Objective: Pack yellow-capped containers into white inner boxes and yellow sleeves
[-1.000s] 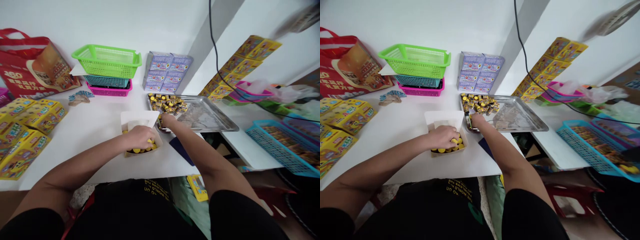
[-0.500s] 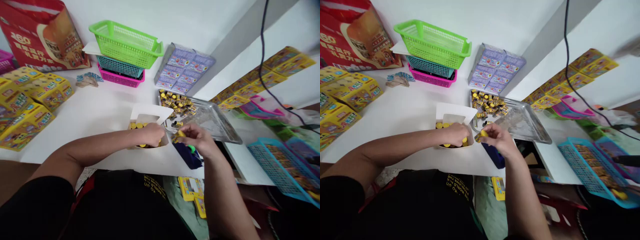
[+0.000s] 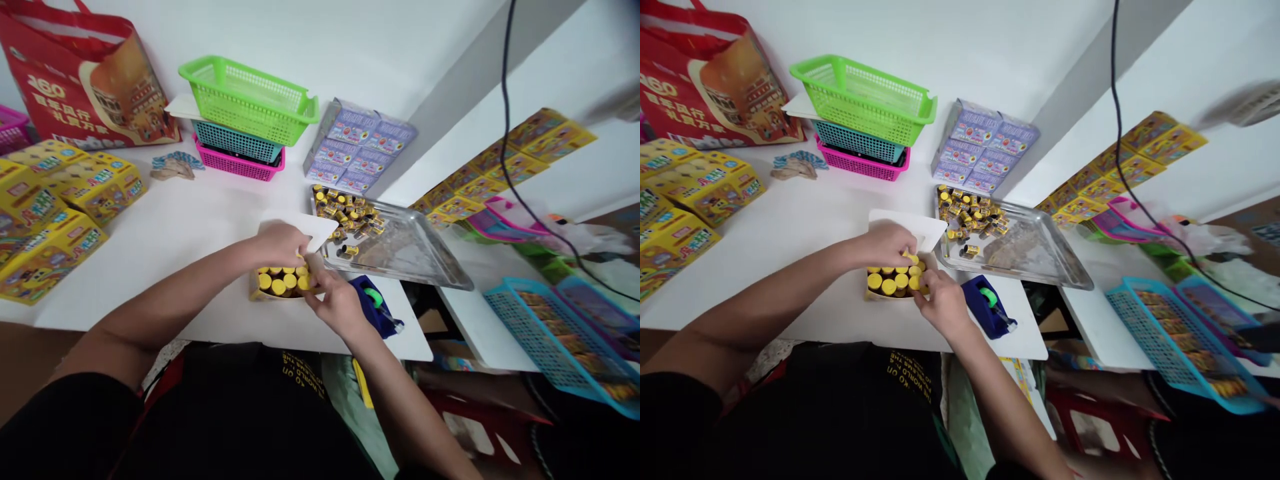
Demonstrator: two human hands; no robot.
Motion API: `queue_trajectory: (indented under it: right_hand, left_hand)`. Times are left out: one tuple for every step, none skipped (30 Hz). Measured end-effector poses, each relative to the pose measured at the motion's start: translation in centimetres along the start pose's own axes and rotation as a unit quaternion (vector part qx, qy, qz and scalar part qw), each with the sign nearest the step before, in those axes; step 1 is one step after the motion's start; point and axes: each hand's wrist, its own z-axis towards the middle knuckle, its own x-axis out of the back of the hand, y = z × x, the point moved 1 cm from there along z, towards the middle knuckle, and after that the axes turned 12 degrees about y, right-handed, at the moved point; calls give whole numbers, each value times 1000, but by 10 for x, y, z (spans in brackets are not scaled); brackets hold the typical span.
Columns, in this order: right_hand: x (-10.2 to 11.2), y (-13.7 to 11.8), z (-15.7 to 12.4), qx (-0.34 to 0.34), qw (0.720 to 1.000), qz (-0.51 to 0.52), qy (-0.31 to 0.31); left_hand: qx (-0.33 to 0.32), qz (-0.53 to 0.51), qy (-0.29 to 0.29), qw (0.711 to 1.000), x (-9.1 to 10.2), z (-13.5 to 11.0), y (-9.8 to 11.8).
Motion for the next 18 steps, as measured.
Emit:
queue_trajectory:
  right_hand:
    - [0,-2,-1,16,1000,-9,3]
    - [1,-5,-3,29,999,-16,5]
    - [2,-8,-4,40,999,-19,6]
    - [4,-10,-5,49,999,-14,7]
    - [7,-11,-5,53,998,-3,13]
    - [11,-9,-3,52,998,14,26]
    - [15,-4,0,43,998,31,47]
    - [20,4,5,25,996,40,70]
    - [26,15,12,-1,995,35,89]
    - [31,30,21,-34,995,14,96]
    - [36,48,33,-72,993,-24,87]
    - [38,67,45,-112,989,-75,61]
    - [40,86,58,-151,979,-136,17]
    - [39,105,71,-183,962,-198,-34]
    - [36,122,83,-204,943,-250,-82]
    - [31,136,93,-216,925,-288,-122]
    - [25,148,102,-218,912,-311,-152]
    - [18,157,108,-214,906,-322,-173]
  left_hand:
    - [9,-47,62,997,4,-6,-3]
    - [19,-98,139,985,6,-12,-6]
    - [32,-145,228,962,7,-20,-10]
    - [50,-181,320,929,6,-29,-15]
    - [72,-204,404,889,4,-37,-20]
    - [96,-218,473,848,1,-44,-27]
    - [121,-228,520,814,-2,-50,-34]
    - [147,-240,551,785,-6,-53,-43]
    - [176,-258,569,761,-9,-55,-53]
    - [210,-285,570,741,-13,-54,-63]
    - [247,-318,557,726,-18,-52,-72]
    - [282,-349,534,716,-23,-48,-81]
    - [311,-375,505,713,-30,-44,-89]
    - [333,-398,468,715,-36,-41,-96]
    - [348,-423,424,721,-44,-38,-100]
    - [357,-452,380,724,-52,-36,-103]
    - [365,-484,333,723,-59,-35,-105]
    - [374,-519,281,715,-67,-36,-106]
